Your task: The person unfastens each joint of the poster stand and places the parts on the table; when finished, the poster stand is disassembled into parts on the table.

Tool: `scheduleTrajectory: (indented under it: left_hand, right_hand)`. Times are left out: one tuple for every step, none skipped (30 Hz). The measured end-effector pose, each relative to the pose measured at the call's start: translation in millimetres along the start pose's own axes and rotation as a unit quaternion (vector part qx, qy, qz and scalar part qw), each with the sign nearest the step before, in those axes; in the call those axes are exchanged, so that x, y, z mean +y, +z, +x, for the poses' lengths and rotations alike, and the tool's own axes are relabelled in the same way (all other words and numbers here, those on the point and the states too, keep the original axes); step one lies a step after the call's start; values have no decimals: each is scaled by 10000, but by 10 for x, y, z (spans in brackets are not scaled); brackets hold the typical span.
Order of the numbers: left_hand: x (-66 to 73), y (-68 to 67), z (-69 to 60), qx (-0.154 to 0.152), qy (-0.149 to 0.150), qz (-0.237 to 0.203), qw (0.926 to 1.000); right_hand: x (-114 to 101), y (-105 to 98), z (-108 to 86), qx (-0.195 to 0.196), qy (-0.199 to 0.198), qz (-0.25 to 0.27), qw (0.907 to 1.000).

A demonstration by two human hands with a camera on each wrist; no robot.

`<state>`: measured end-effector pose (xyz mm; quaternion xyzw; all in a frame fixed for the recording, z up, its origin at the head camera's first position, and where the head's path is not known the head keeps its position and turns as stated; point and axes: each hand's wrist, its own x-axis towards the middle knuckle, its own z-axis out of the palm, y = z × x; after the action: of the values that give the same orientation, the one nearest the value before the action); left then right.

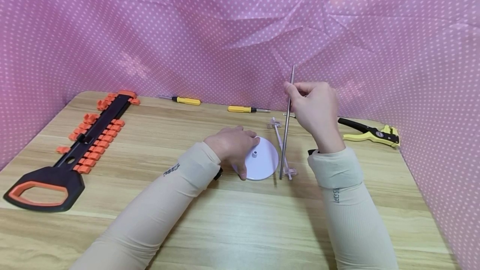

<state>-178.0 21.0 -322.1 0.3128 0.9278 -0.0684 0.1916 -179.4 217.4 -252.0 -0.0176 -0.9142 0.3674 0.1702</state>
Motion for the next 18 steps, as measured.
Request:
scheduleTrajectory:
  left_hand:
    - [0, -3, 0, -6, -3, -2, 10000]
    - [0, -6, -1, -14, -7, -2, 10000]
    - [0, -8, -2, -17, -10, -4, 10000]
    - [-1, -11, -2, -20, -10, -5, 10000]
    - [-1, -12, -3, -20, -9, -6, 10000]
    - [-1, -13, -5, -20, -6, -11, 10000]
    - [0, -14, -5, -21, -4, -20, 10000]
    - [-1, -15, -4, -23, -4, -19, 10000]
    - [-2, -16, -3, -27, -7, -23, 10000]
    - [-3, -16, -1, -33, -9, -28, 10000]
    - [-3, -16, 0, -36, -12, -35, 10000]
    - [-3, -17, 1, -40, -16, -40, 10000]
    - [-4, -18, 3, -44, -19, -44, 10000]
    - [-3, -19, 4, -44, -24, -46, 10000]
    - [-3, -19, 4, -43, -23, -50, 10000]
    - [-2, -20, 3, -40, -21, -51, 10000]
    - [-1, -21, 3, -37, -22, -53, 10000]
    - [1, -22, 2, -36, -20, -52, 10000]
  right_hand:
    - [0, 0, 1, -23, 8, -12, 10000]
    - [1, -1, 2, -41, 13, -23, 10000]
    - [1, -2, 3, -59, 19, -49, 10000]
    - [2, -3, 4, -83, 36, -79, 9999]
    - [3, -4, 5, -103, 58, -111, 9999]
    - [6, -4, 9, -138, 88, -134, 9998]
    - [7, -4, 11, -155, 100, -167, 9997]
    - [11, -4, 15, -178, 122, -200, 9996]
    - [15, -3, 18, -211, 153, -222, 9994]
    - [18, -3, 22, -233, 175, -249, 9993]
    - [21, -2, 26, -260, 202, -276, 9991]
    - [25, -2, 31, -303, 240, -305, 9988]
    - [26, -4, 34, -338, 265, -340, 9985]
    - [30, -4, 39, -383, 299, -388, 9981]
    - [32, -3, 44, -422, 319, -425, 9977]
    - [35, -3, 48, -458, 333, -485, 9972]
    - [40, -1, 53, -506, 338, -546, 9967]
    - [45, 2, 58, -542, 323, -609, 9961]
